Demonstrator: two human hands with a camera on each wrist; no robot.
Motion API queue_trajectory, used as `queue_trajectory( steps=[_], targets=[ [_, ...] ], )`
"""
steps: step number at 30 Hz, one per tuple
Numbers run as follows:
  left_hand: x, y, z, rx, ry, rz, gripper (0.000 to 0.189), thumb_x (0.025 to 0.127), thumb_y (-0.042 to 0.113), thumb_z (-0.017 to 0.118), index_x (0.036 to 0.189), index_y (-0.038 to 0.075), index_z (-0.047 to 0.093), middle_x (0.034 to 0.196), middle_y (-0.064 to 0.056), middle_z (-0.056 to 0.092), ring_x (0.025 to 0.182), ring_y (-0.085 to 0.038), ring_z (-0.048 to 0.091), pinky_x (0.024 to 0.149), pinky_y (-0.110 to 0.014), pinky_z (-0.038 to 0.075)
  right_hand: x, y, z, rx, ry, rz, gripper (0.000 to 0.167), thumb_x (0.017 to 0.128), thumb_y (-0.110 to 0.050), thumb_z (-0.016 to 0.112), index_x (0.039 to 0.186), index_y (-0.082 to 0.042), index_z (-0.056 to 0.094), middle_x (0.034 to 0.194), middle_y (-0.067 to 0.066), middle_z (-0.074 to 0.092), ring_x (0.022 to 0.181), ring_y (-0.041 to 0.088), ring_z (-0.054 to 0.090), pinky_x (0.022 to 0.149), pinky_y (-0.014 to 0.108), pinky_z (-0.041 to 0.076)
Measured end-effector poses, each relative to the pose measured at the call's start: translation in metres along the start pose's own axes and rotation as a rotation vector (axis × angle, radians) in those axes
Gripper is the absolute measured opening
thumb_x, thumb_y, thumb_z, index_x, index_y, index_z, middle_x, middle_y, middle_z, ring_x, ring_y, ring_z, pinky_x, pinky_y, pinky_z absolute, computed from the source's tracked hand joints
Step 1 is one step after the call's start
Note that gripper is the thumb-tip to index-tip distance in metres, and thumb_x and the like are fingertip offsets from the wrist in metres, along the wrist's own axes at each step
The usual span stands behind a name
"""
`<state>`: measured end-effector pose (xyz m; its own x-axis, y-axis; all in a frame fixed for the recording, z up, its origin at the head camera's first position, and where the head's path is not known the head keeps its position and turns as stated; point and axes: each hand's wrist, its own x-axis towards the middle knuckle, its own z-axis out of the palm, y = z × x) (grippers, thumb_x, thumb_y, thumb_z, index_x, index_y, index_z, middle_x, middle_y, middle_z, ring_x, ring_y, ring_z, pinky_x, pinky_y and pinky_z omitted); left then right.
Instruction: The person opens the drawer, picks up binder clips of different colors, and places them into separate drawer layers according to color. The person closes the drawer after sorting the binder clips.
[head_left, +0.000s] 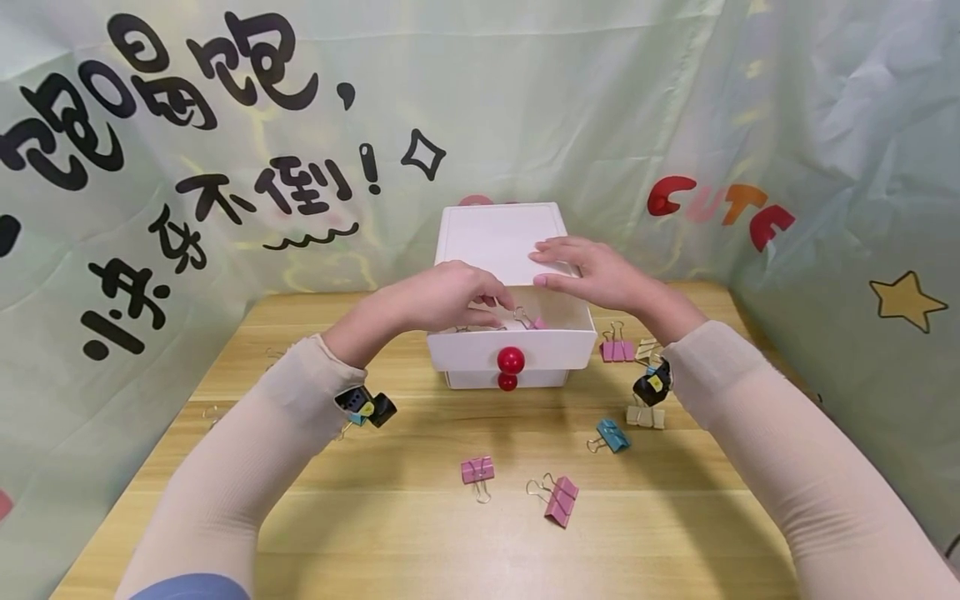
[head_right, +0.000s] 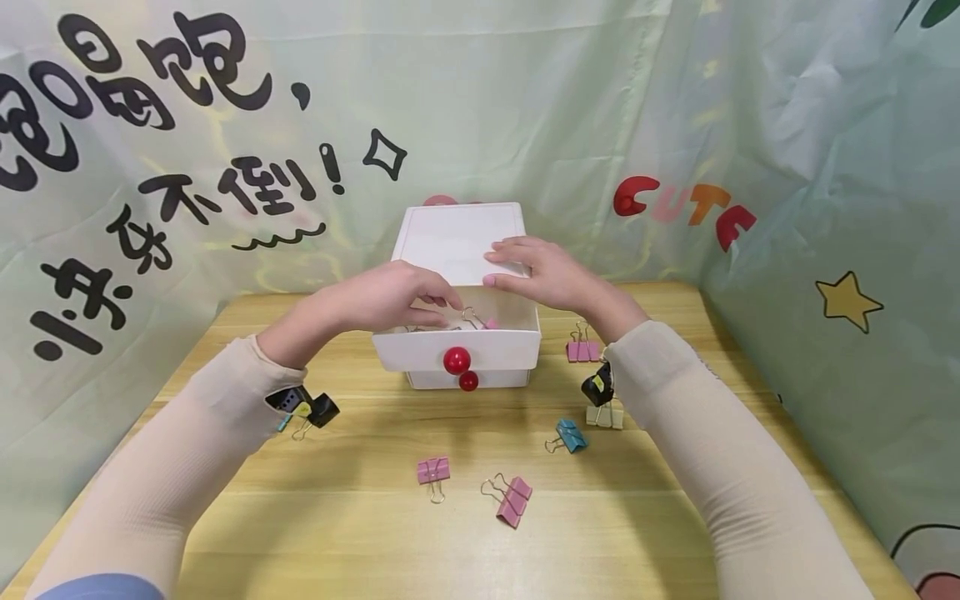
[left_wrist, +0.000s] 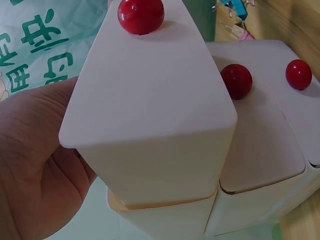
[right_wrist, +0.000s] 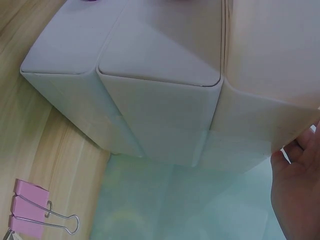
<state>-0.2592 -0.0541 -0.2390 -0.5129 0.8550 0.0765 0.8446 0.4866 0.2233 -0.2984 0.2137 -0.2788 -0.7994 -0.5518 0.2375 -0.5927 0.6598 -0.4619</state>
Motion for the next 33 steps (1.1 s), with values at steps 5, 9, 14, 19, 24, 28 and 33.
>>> queue_trajectory(
  steps=[5, 9, 14, 19, 24, 28, 33],
  targets=[
    [-0.005, 0.001, -0.003, -0.004, 0.022, 0.003, 0.024, 0.095, 0.024, 0.066, 0.115, 0.011, 0.071, 0.109, 0.002, 0.070, 0.098, -0.012, 0.065, 0.090, -0.030, 0.050, 0.000, 0.000, 0.000, 0.001, 0.003, -0.004, 0.057, 0.092, -0.050, 0.063, 0.139, -0.018, 0.057, 0.150, 0.002, 0.044, 0.140, 0.026, 0.034, 0.111, 0.054, 0.027],
    [-0.013, 0.003, -0.004, 0.000, 0.051, 0.005, 0.029, 0.097, 0.030, 0.063, 0.119, 0.012, 0.070, 0.115, 0.002, 0.069, 0.103, -0.012, 0.063, 0.092, -0.032, 0.049, 0.000, 0.000, 0.000, 0.006, 0.002, -0.002, 0.057, 0.092, -0.049, 0.063, 0.139, -0.018, 0.057, 0.150, 0.002, 0.044, 0.140, 0.026, 0.033, 0.111, 0.055, 0.026],
    [-0.025, 0.007, -0.003, 0.024, 0.092, 0.023, 0.034, 0.096, 0.034, 0.063, 0.122, 0.013, 0.069, 0.119, 0.003, 0.067, 0.107, -0.011, 0.061, 0.094, -0.033, 0.048, 0.000, 0.001, 0.000, 0.006, 0.001, 0.005, 0.057, 0.092, -0.049, 0.063, 0.140, -0.018, 0.057, 0.150, 0.002, 0.043, 0.140, 0.026, 0.033, 0.111, 0.056, 0.027],
    [-0.035, 0.014, 0.001, 0.031, 0.126, 0.066, 0.033, 0.097, 0.034, 0.063, 0.120, 0.012, 0.069, 0.117, 0.002, 0.068, 0.107, -0.012, 0.061, 0.094, -0.033, 0.048, 0.001, 0.001, 0.000, 0.008, -0.002, 0.006, 0.057, 0.093, -0.049, 0.063, 0.140, -0.018, 0.056, 0.151, 0.002, 0.043, 0.141, 0.026, 0.033, 0.111, 0.056, 0.026],
    [-0.047, 0.020, 0.005, 0.026, 0.150, 0.116, 0.029, 0.096, 0.032, 0.064, 0.118, 0.013, 0.069, 0.114, 0.004, 0.067, 0.102, -0.011, 0.062, 0.090, -0.031, 0.049, 0.001, 0.000, 0.000, 0.000, -0.004, 0.006, 0.057, 0.093, -0.049, 0.062, 0.141, -0.018, 0.056, 0.151, 0.002, 0.042, 0.141, 0.026, 0.032, 0.111, 0.056, 0.026],
    [-0.054, 0.023, 0.009, 0.030, 0.164, 0.134, 0.029, 0.095, 0.032, 0.066, 0.117, 0.013, 0.069, 0.111, 0.004, 0.067, 0.097, -0.011, 0.060, 0.087, -0.030, 0.050, 0.001, 0.000, 0.000, -0.005, -0.004, 0.013, 0.058, 0.092, -0.049, 0.063, 0.141, -0.018, 0.055, 0.151, 0.003, 0.042, 0.141, 0.027, 0.031, 0.111, 0.057, 0.025],
    [-0.061, 0.025, 0.014, 0.024, 0.181, 0.168, 0.031, 0.094, 0.031, 0.068, 0.117, 0.010, 0.069, 0.110, 0.001, 0.067, 0.100, -0.013, 0.062, 0.090, -0.031, 0.050, 0.000, 0.000, 0.001, -0.004, 0.000, 0.016, 0.058, 0.092, -0.049, 0.063, 0.141, -0.019, 0.056, 0.151, 0.003, 0.042, 0.141, 0.027, 0.031, 0.111, 0.057, 0.026]
  ],
)
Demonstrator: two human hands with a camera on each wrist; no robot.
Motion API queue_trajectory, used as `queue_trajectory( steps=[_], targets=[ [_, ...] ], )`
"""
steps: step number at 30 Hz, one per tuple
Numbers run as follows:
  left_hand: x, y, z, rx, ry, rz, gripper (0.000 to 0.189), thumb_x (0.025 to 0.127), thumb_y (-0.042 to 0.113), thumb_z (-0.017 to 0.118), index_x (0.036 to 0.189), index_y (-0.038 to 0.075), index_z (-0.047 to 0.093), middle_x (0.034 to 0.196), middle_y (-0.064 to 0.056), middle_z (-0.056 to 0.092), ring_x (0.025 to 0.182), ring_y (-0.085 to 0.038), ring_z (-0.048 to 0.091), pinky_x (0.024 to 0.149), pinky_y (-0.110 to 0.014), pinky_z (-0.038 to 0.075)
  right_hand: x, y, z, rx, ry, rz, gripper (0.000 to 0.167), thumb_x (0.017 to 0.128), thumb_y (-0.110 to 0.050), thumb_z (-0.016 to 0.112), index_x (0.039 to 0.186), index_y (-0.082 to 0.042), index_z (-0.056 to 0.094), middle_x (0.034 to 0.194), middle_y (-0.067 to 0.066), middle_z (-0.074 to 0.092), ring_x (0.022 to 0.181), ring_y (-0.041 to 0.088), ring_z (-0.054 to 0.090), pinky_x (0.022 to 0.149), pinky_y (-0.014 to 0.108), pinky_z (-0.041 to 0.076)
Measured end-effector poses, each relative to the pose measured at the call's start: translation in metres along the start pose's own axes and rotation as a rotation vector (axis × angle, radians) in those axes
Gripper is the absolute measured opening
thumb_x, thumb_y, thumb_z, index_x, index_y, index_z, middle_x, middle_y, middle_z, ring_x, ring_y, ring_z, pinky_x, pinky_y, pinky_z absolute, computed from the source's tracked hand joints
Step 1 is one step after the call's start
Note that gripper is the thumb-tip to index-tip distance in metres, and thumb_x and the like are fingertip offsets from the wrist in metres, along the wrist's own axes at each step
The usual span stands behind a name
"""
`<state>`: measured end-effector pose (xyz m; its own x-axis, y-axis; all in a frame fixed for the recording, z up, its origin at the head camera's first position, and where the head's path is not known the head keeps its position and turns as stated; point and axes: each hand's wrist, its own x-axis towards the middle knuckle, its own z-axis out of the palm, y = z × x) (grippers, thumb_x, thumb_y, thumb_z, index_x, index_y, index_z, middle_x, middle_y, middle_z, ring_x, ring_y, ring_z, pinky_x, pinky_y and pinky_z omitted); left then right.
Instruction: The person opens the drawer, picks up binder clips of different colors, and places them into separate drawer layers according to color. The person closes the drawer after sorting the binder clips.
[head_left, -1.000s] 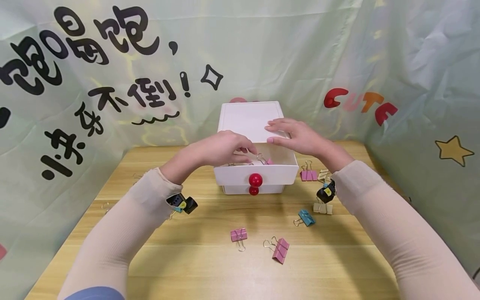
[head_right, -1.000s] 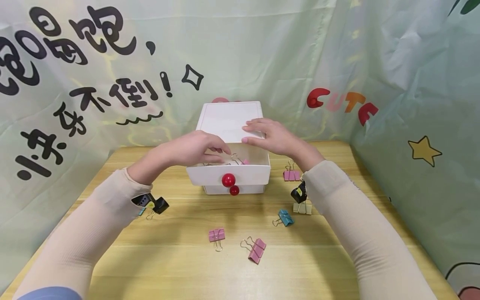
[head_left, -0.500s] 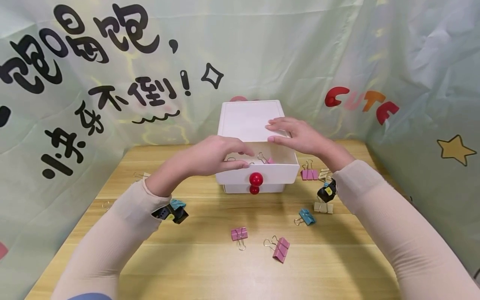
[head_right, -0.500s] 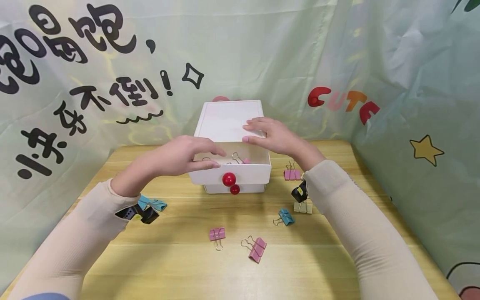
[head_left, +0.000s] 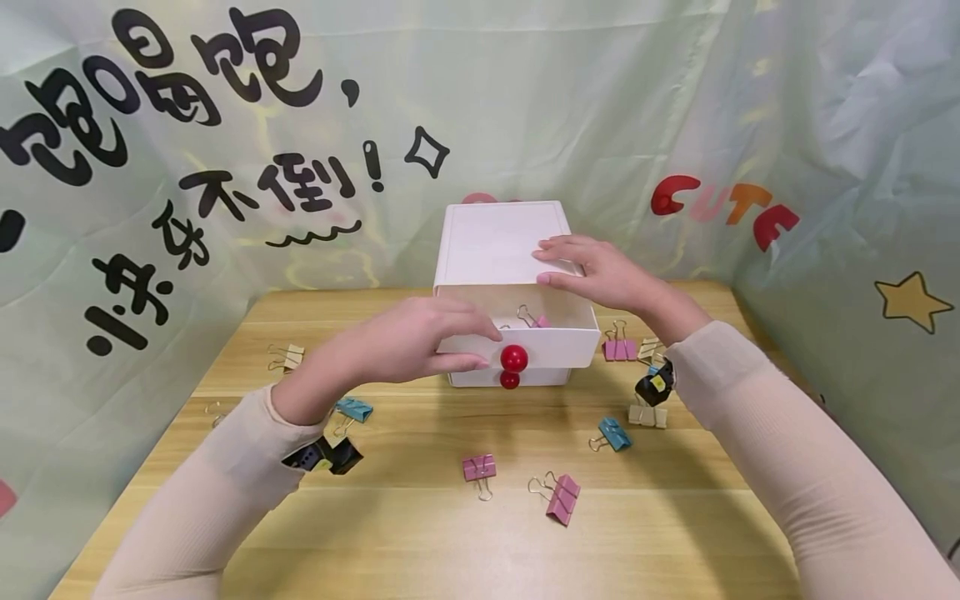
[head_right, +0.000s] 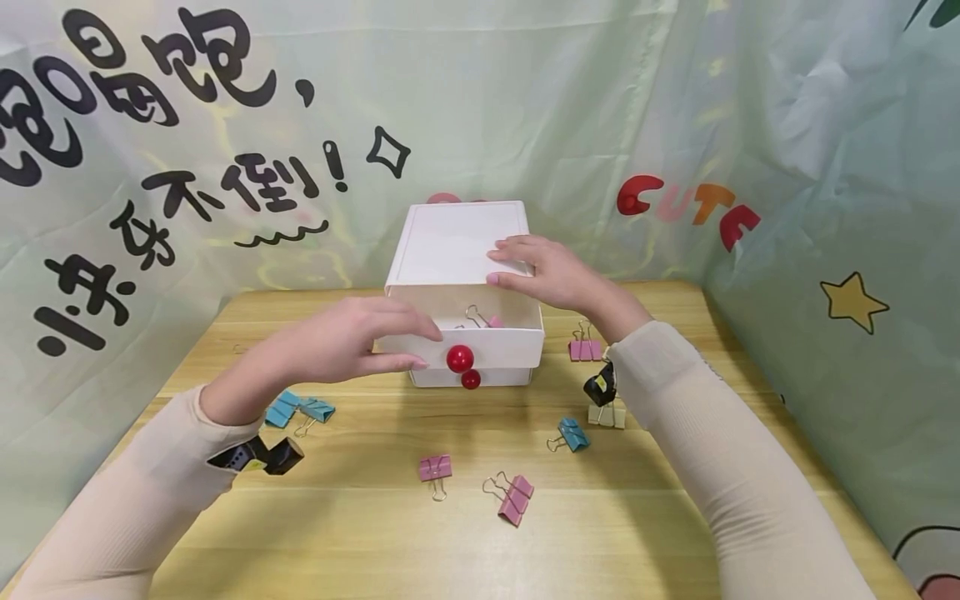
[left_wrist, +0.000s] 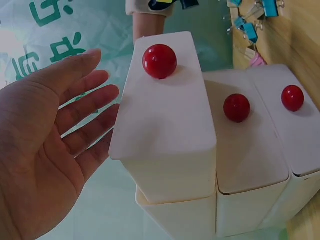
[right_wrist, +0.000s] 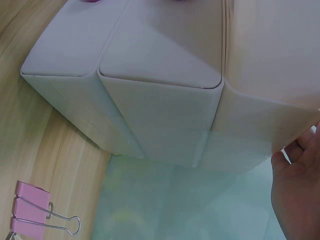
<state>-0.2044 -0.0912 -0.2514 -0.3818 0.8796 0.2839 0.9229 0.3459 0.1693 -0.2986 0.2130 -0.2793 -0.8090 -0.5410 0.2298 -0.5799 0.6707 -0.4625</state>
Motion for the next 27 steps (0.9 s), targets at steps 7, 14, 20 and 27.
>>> queue_trajectory(
  steps=[7, 14, 20, 27],
  targets=[
    [-0.013, 0.004, 0.006, -0.003, 0.048, 0.041, 0.030, 0.092, 0.029, 0.070, 0.116, 0.012, 0.069, 0.114, 0.004, 0.066, 0.109, -0.010, 0.059, 0.095, -0.031, 0.048, 0.000, 0.000, 0.001, -0.004, 0.003, -0.006, 0.058, 0.092, -0.049, 0.063, 0.141, -0.018, 0.055, 0.151, 0.002, 0.042, 0.141, 0.026, 0.031, 0.112, 0.056, 0.025],
    [-0.022, 0.007, 0.015, -0.038, 0.099, 0.120, 0.029, 0.091, 0.027, 0.072, 0.116, 0.011, 0.069, 0.116, 0.004, 0.067, 0.114, -0.009, 0.058, 0.099, -0.027, 0.045, 0.000, -0.001, 0.000, -0.001, -0.005, -0.002, 0.059, 0.092, -0.050, 0.062, 0.142, -0.018, 0.054, 0.152, 0.003, 0.040, 0.142, 0.027, 0.030, 0.112, 0.057, 0.025],
    [-0.027, 0.011, 0.023, -0.070, 0.104, 0.168, 0.032, 0.089, 0.024, 0.074, 0.116, 0.010, 0.069, 0.117, 0.001, 0.067, 0.114, -0.010, 0.059, 0.101, -0.025, 0.044, 0.000, -0.001, 0.001, -0.003, -0.008, 0.001, 0.059, 0.093, -0.050, 0.062, 0.142, -0.018, 0.054, 0.152, 0.003, 0.040, 0.142, 0.027, 0.030, 0.112, 0.056, 0.024],
    [-0.035, 0.011, 0.035, -0.084, 0.075, 0.130, 0.034, 0.090, 0.028, 0.072, 0.119, 0.010, 0.068, 0.119, 0.001, 0.067, 0.116, -0.012, 0.058, 0.102, -0.026, 0.043, 0.000, -0.002, 0.000, -0.002, -0.015, 0.008, 0.060, 0.093, -0.050, 0.061, 0.143, -0.018, 0.052, 0.153, 0.003, 0.039, 0.143, 0.027, 0.028, 0.113, 0.057, 0.022]
  ],
)
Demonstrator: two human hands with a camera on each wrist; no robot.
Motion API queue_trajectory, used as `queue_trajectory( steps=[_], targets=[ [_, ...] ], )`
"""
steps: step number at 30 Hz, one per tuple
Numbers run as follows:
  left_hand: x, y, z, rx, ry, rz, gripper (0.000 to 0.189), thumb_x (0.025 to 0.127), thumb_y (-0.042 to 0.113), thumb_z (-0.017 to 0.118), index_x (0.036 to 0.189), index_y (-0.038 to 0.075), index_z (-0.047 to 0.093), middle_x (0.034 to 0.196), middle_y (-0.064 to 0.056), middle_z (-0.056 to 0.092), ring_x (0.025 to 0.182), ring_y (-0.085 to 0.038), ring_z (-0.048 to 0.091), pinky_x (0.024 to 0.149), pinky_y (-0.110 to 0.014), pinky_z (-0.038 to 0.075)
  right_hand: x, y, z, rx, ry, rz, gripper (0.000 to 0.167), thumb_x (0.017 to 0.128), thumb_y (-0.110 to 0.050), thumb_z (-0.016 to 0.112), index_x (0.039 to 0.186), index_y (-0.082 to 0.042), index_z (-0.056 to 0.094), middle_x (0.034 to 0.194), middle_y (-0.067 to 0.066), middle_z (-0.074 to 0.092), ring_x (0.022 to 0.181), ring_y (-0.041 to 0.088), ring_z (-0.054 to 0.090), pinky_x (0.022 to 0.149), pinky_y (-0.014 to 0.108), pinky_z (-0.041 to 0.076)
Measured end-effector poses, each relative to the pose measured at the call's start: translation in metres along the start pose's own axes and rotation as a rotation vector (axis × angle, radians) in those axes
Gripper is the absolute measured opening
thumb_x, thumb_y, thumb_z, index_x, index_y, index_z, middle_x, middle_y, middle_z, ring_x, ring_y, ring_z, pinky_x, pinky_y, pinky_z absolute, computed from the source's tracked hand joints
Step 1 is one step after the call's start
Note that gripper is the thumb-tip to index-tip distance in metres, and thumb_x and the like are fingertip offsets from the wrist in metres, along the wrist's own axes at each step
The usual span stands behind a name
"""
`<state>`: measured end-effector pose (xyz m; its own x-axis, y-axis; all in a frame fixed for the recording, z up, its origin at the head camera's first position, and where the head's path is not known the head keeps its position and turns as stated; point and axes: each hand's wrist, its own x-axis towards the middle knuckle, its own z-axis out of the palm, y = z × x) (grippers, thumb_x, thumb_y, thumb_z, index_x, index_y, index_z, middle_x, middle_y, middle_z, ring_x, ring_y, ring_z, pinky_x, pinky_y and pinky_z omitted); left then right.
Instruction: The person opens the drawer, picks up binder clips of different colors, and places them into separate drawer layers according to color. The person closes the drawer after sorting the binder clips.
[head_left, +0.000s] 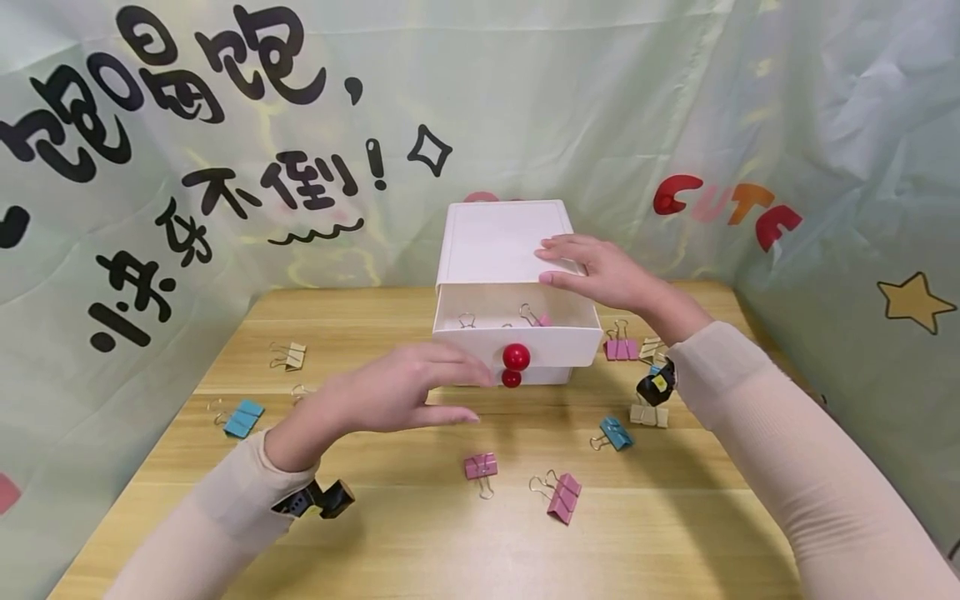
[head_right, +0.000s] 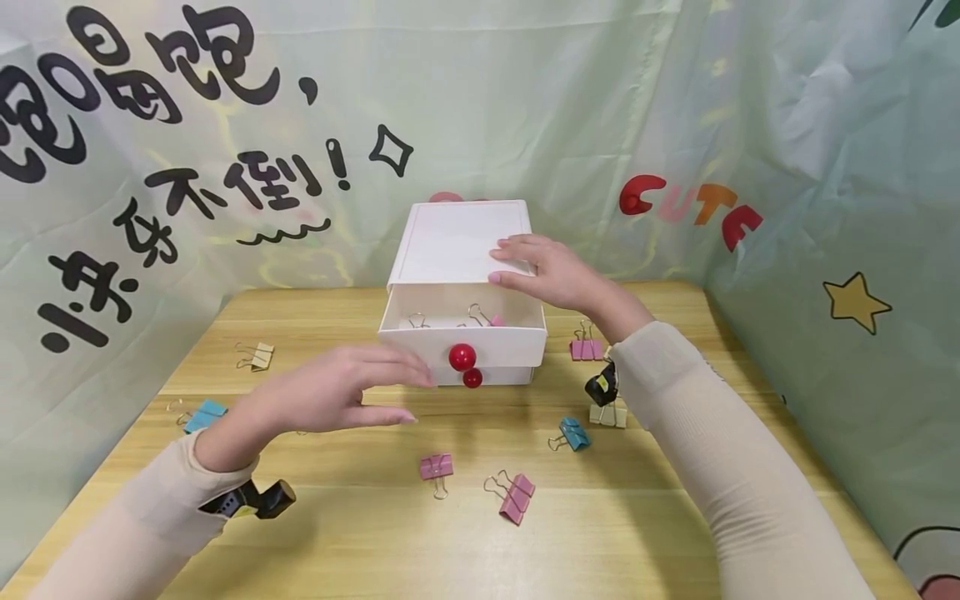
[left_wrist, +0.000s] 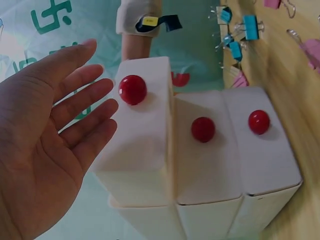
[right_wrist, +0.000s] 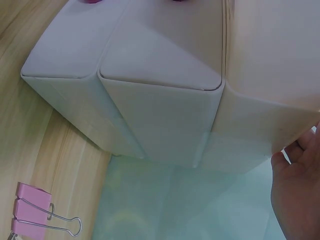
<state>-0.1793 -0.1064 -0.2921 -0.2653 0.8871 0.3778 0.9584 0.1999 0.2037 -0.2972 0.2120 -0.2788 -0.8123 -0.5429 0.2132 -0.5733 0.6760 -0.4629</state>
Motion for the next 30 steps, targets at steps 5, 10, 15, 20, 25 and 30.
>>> queue_trajectory(
  steps=[5, 10, 15, 20, 25, 30],
  targets=[
    [-0.005, 0.000, 0.010, -0.020, -0.033, -0.018, 0.036, 0.093, 0.031, 0.069, 0.122, 0.010, 0.066, 0.122, 0.000, 0.066, 0.116, -0.013, 0.058, 0.101, -0.027, 0.044, 0.000, 0.001, 0.000, 0.001, -0.001, 0.001, 0.060, 0.093, -0.050, 0.061, 0.143, -0.018, 0.052, 0.153, 0.002, 0.038, 0.143, 0.027, 0.028, 0.113, 0.057, 0.023],
    [-0.008, 0.000, 0.022, -0.052, -0.052, -0.019, 0.037, 0.092, 0.030, 0.070, 0.123, 0.011, 0.066, 0.123, 0.000, 0.065, 0.118, -0.013, 0.057, 0.102, -0.026, 0.043, 0.000, 0.002, 0.000, 0.010, -0.001, 0.004, 0.060, 0.093, -0.050, 0.061, 0.143, -0.018, 0.052, 0.153, 0.002, 0.038, 0.143, 0.027, 0.028, 0.112, 0.057, 0.023],
    [-0.011, 0.002, 0.034, -0.077, -0.109, -0.059, 0.038, 0.092, 0.032, 0.070, 0.124, 0.012, 0.065, 0.123, 0.003, 0.065, 0.119, -0.010, 0.056, 0.102, -0.025, 0.042, 0.000, 0.002, 0.000, 0.004, 0.003, -0.009, 0.059, 0.094, -0.050, 0.061, 0.143, -0.018, 0.052, 0.153, 0.003, 0.039, 0.143, 0.027, 0.028, 0.113, 0.057, 0.023],
    [-0.014, 0.004, 0.047, -0.092, -0.176, -0.115, 0.041, 0.093, 0.037, 0.068, 0.126, 0.013, 0.064, 0.127, 0.003, 0.063, 0.122, -0.010, 0.054, 0.104, -0.026, 0.040, 0.001, 0.003, 0.001, 0.002, 0.009, -0.010, 0.060, 0.093, -0.050, 0.061, 0.143, -0.018, 0.053, 0.153, 0.003, 0.040, 0.143, 0.026, 0.029, 0.113, 0.057, 0.023],
    [-0.016, 0.004, 0.061, -0.097, -0.229, -0.133, 0.043, 0.093, 0.038, 0.067, 0.127, 0.012, 0.064, 0.129, 0.002, 0.062, 0.124, -0.011, 0.053, 0.106, -0.026, 0.038, 0.002, 0.004, 0.001, 0.004, 0.011, -0.011, 0.059, 0.093, -0.049, 0.062, 0.143, -0.019, 0.053, 0.152, 0.002, 0.040, 0.142, 0.026, 0.029, 0.113, 0.056, 0.023],
    [-0.019, 0.002, 0.076, -0.095, -0.275, -0.123, 0.045, 0.091, 0.037, 0.070, 0.128, 0.011, 0.063, 0.130, 0.001, 0.061, 0.124, -0.011, 0.052, 0.106, -0.024, 0.037, 0.002, 0.005, 0.002, 0.007, 0.009, -0.009, 0.059, 0.093, -0.049, 0.061, 0.143, -0.019, 0.053, 0.153, 0.002, 0.040, 0.142, 0.026, 0.029, 0.113, 0.057, 0.023]
  ],
)
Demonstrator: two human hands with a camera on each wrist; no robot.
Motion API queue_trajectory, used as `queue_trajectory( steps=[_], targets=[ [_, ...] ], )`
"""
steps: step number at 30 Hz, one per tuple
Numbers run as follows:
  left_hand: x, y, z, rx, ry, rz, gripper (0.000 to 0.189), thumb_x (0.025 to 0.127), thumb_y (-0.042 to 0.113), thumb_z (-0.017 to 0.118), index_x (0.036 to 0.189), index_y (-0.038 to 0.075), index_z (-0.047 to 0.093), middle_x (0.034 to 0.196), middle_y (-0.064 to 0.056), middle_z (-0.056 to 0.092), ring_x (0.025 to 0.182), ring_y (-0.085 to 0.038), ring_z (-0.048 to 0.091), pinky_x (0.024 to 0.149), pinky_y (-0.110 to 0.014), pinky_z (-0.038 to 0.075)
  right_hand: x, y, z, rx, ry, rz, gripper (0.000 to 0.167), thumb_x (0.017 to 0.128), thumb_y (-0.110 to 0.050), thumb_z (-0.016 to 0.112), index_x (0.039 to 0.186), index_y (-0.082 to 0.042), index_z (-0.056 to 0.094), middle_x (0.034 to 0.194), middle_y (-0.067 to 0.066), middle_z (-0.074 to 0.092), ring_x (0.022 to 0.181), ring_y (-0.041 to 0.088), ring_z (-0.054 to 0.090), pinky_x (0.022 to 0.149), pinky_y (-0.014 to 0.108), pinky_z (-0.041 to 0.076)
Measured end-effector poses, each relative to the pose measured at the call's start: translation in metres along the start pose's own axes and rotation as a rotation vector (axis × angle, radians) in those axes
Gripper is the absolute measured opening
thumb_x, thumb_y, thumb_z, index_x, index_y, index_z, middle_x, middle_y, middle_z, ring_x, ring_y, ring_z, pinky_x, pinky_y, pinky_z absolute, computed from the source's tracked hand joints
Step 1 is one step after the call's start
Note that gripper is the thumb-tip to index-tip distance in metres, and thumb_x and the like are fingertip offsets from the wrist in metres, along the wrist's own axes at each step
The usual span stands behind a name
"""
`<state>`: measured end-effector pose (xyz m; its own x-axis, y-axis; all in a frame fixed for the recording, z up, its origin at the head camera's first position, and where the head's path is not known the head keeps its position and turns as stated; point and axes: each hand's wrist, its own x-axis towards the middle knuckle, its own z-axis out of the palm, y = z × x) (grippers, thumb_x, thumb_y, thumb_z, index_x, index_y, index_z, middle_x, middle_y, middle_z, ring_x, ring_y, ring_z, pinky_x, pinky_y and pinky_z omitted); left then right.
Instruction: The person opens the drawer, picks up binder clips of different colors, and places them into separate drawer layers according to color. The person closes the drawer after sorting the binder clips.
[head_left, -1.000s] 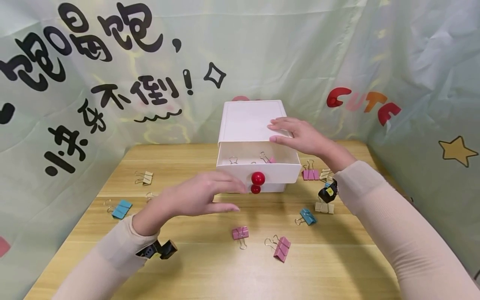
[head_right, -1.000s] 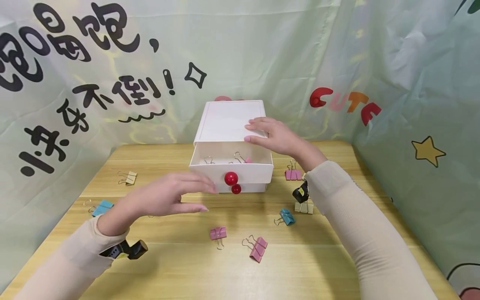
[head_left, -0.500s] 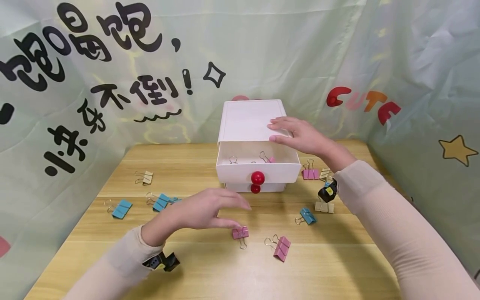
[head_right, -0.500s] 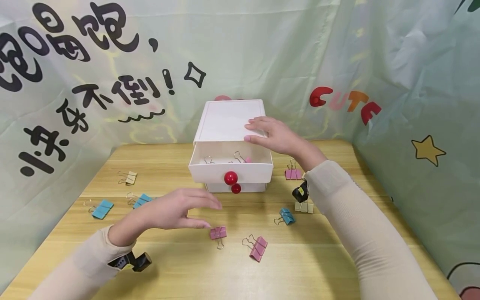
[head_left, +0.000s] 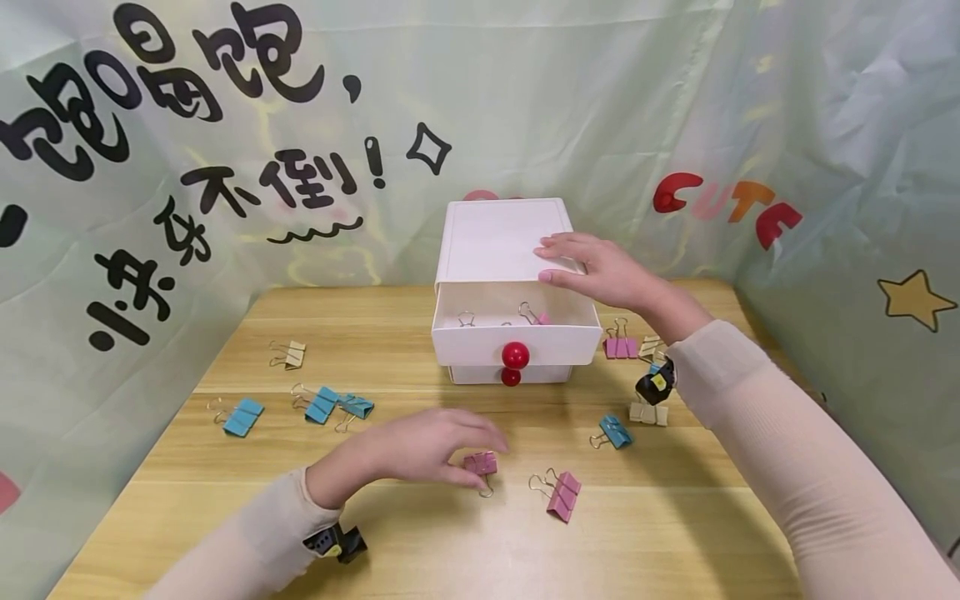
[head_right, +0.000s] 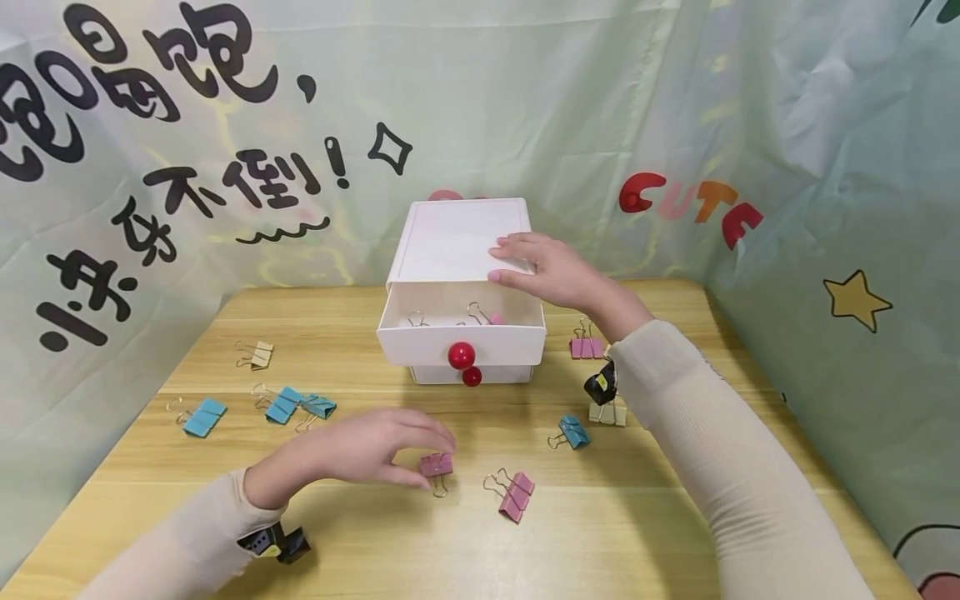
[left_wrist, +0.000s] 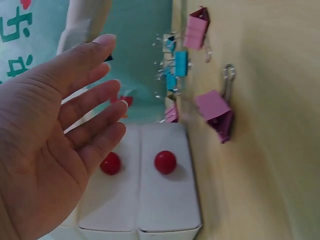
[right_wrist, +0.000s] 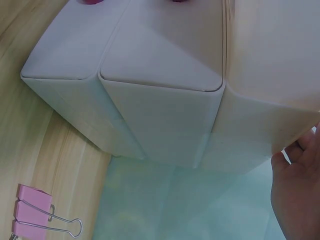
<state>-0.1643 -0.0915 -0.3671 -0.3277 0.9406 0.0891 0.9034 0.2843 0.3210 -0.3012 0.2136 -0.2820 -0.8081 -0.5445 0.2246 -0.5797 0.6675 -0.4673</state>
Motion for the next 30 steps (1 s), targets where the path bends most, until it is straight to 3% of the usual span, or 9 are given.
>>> queue_trajectory(
  steps=[13, 22, 30],
  targets=[
    [0.002, -0.012, 0.030, 0.009, -0.125, -0.053, 0.045, 0.091, 0.028, 0.071, 0.132, 0.012, 0.061, 0.133, 0.002, 0.059, 0.125, -0.011, 0.051, 0.108, -0.025, 0.035, -0.002, -0.002, 0.000, -0.004, -0.003, 0.011, 0.062, 0.093, -0.054, 0.060, 0.143, -0.018, 0.052, 0.153, 0.003, 0.038, 0.143, 0.027, 0.028, 0.112, 0.058, 0.023],
    [0.004, -0.018, 0.043, 0.010, -0.118, -0.004, 0.032, 0.090, 0.018, 0.071, 0.121, 0.012, 0.067, 0.115, 0.006, 0.068, 0.104, -0.001, 0.059, 0.096, -0.014, 0.041, -0.002, -0.002, 0.000, -0.001, -0.001, 0.007, 0.061, 0.093, -0.052, 0.061, 0.143, -0.018, 0.052, 0.153, 0.002, 0.038, 0.143, 0.026, 0.027, 0.113, 0.057, 0.023],
    [0.004, -0.018, 0.046, -0.020, -0.095, -0.004, 0.031, 0.091, 0.015, 0.070, 0.121, 0.012, 0.068, 0.118, 0.005, 0.067, 0.108, -0.002, 0.059, 0.098, -0.015, 0.040, -0.001, -0.002, 0.001, 0.003, -0.003, 0.008, 0.060, 0.093, -0.050, 0.061, 0.143, -0.018, 0.052, 0.153, 0.002, 0.038, 0.143, 0.026, 0.027, 0.113, 0.057, 0.022]
  ],
)
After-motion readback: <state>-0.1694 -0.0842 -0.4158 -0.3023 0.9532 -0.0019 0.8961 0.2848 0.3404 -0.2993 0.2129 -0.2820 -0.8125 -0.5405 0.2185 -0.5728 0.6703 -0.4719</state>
